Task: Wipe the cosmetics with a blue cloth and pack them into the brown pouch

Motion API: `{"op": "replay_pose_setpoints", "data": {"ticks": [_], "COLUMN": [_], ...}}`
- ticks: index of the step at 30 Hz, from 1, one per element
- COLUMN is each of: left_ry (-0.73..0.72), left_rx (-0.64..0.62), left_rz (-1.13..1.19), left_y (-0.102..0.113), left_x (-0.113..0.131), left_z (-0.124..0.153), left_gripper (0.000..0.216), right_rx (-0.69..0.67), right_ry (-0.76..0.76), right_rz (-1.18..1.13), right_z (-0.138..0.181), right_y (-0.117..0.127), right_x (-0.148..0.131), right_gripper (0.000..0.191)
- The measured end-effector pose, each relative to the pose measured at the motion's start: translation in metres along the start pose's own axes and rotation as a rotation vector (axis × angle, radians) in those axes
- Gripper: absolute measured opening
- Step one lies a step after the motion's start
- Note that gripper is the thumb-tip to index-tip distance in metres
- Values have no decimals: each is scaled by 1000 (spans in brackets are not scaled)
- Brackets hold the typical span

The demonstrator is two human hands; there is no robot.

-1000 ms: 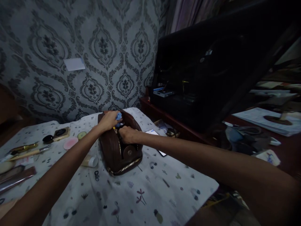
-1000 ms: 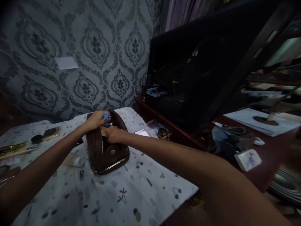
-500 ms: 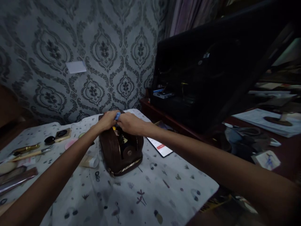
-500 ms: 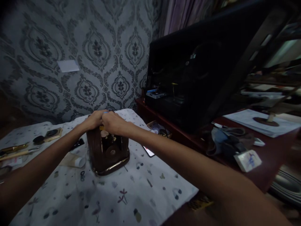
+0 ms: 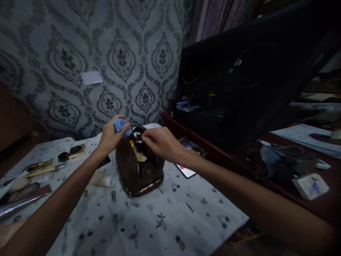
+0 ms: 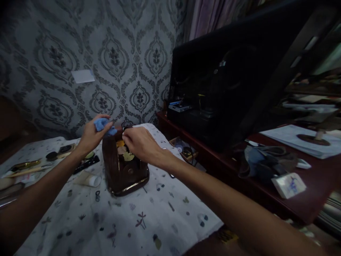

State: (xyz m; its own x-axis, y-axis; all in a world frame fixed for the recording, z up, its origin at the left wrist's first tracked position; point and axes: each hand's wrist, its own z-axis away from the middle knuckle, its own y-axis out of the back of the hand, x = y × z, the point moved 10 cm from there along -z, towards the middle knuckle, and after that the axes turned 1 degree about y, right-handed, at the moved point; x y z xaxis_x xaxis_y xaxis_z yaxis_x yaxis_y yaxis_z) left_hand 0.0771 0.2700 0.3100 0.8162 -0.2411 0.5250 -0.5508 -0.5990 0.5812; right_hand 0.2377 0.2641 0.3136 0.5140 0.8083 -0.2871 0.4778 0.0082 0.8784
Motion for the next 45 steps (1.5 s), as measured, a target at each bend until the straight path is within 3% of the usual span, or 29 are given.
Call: {"op": "replay_pose_setpoints", "data": {"ticks": [3, 7, 10, 14, 16, 19, 23, 25, 29, 33, 38, 45], "left_ry": [91, 269, 423, 536, 532, 531, 444, 354, 101, -15, 62, 440], "left_rx": [11, 58, 202, 395, 395, 335, 267, 205, -45, -56, -16, 57], "left_rz": [58, 74, 168, 163, 116, 101, 70, 33, -60, -184, -254, 36], "left_y": [23, 51, 76, 106, 109, 99, 77, 63, 27, 24, 41, 62], "left_x": [-18, -56, -89, -121, -127, -131, -126, -120, -102, -96, -110, -142], "left_z": [31, 76, 110, 152, 165, 180, 196, 202, 210, 210, 206, 208], "left_gripper": [40, 42, 44, 42, 41, 45, 46, 44, 40, 37, 37, 46], "right_rx": [-12, -224, -283, -218, -176, -219, -254, -242, -123, -40, 15, 144], "right_ry": [114, 359, 348, 265, 187, 12, -74, -82, -68, -73, -42, 41], "right_rz": [-175, -323, -341, -413, -346, -193, -112, -114, -266, -464, -620, -765], "right_z": [26, 67, 81, 72, 58, 37, 22, 21, 24, 28, 34, 36], "right_y": [-13, -63, -103, -149, -171, -205, -228, -235, -239, -238, -224, -193], "right_x": [-23, -69, -84, -100, -104, -100, -100, -98, -92, -87, -96, -98], "right_gripper": [20, 17, 17, 25, 40, 55, 55, 47, 36, 36, 31, 28]}}
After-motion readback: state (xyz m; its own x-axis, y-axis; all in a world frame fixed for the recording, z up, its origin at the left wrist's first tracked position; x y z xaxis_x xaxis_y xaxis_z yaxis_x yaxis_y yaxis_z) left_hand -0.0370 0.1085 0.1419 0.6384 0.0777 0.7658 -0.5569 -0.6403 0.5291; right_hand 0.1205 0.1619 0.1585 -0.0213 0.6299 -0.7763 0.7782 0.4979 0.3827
